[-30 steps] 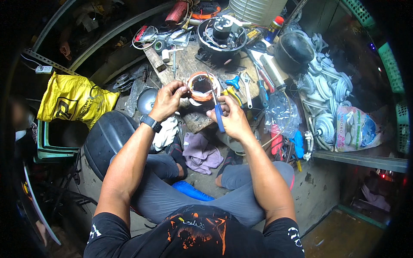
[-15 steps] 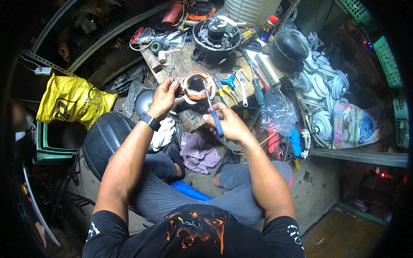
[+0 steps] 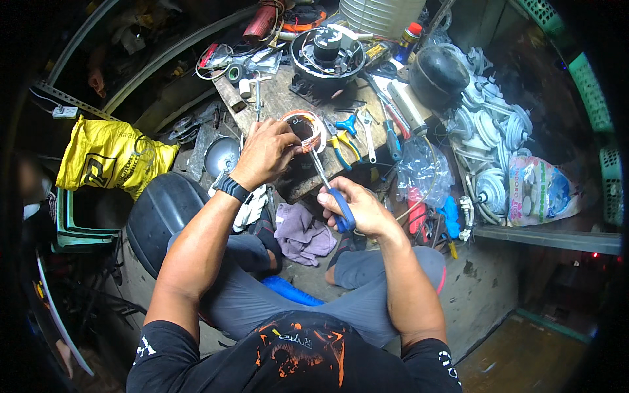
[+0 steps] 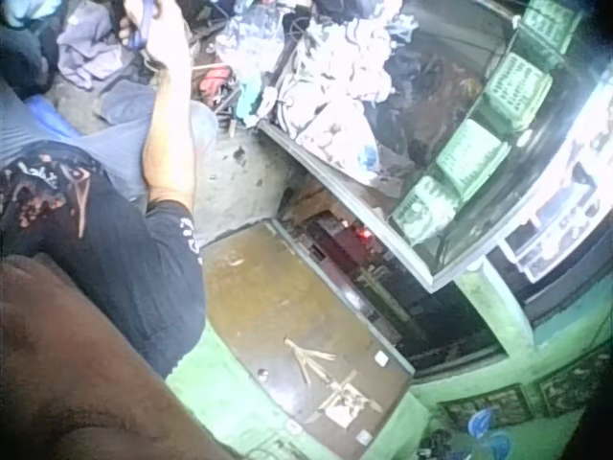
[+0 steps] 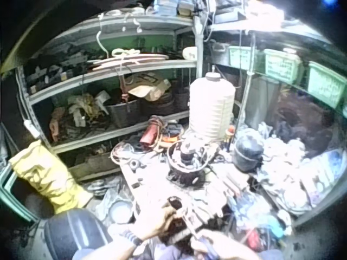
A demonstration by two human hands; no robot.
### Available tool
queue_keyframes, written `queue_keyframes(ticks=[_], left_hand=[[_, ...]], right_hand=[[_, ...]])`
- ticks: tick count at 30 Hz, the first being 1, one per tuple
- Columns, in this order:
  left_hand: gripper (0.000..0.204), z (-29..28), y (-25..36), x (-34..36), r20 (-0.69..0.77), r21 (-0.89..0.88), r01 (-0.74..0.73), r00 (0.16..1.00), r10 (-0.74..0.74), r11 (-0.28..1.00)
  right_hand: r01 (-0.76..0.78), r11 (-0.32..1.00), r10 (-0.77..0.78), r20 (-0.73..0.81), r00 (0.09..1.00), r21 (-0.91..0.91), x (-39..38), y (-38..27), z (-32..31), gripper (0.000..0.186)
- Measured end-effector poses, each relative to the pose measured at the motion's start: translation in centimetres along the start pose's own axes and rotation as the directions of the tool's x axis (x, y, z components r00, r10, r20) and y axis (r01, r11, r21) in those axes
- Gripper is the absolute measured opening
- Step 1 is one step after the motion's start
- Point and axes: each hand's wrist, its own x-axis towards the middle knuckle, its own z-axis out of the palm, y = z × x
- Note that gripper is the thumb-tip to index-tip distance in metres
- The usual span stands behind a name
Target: The person manipulates the copper wiring inside a compressor stator by hand, then uses shears to cut a plastic tie or wire before continuing to work on the internal components.
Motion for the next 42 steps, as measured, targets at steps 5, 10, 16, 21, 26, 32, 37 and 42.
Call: queue_keyframes(ticks=[5,10,16,21,26,32,37,42], left_hand=[[0.019,1.3,1.1,0.2,-0.062,-0.122,0.162,0.983,-0.171,0.979],[0.027,0.5,1.6,1.5,-0.026,-0.138,0.184,0.982,-0.189,0.973],[0.032,0.4,2.0,1.9,-0.104,-0.077,0.141,0.983,-0.149,0.987],[0.018,0.5,2.4,2.8,-0.039,-0.018,0.132,0.990,-0.133,0.991],[0.025,0.2,2.9,5.8,0.000,-0.007,0.091,0.996,-0.091,0.996],[0.032,-0.9,3.0,10.2,0.235,0.113,0.148,0.957,-0.171,0.983],[0.032,-2.9,3.7,6.6,0.098,-0.183,0.391,0.920,-0.379,0.902],[0.016,1.1,4.0,0.1,-0.055,-0.088,0.223,0.972,-0.229,0.971]], right_hand=[[-0.035,0.999,0.035,0.008,0.999,0.025,0.5,0.0,0.0,0.035],[0.000,0.997,0.003,-0.037,0.999,0.077,0.4,0.1,-1.2,0.035],[-0.025,0.999,0.028,-0.069,0.997,0.041,0.4,-0.2,-1.1,0.041],[-0.031,0.999,0.034,-0.070,0.997,0.036,0.6,0.4,-1.4,0.039],[-0.032,0.995,0.034,-0.018,0.999,0.092,1.6,1.7,-0.8,0.043],[-0.025,0.996,0.024,0.010,1.000,0.085,1.6,1.3,-0.9,0.049],[-0.023,0.997,0.024,-0.005,1.000,0.079,1.2,1.5,-1.4,0.047],[-0.016,0.998,0.016,-0.008,1.000,0.068,0.4,0.9,-1.1,0.054]])
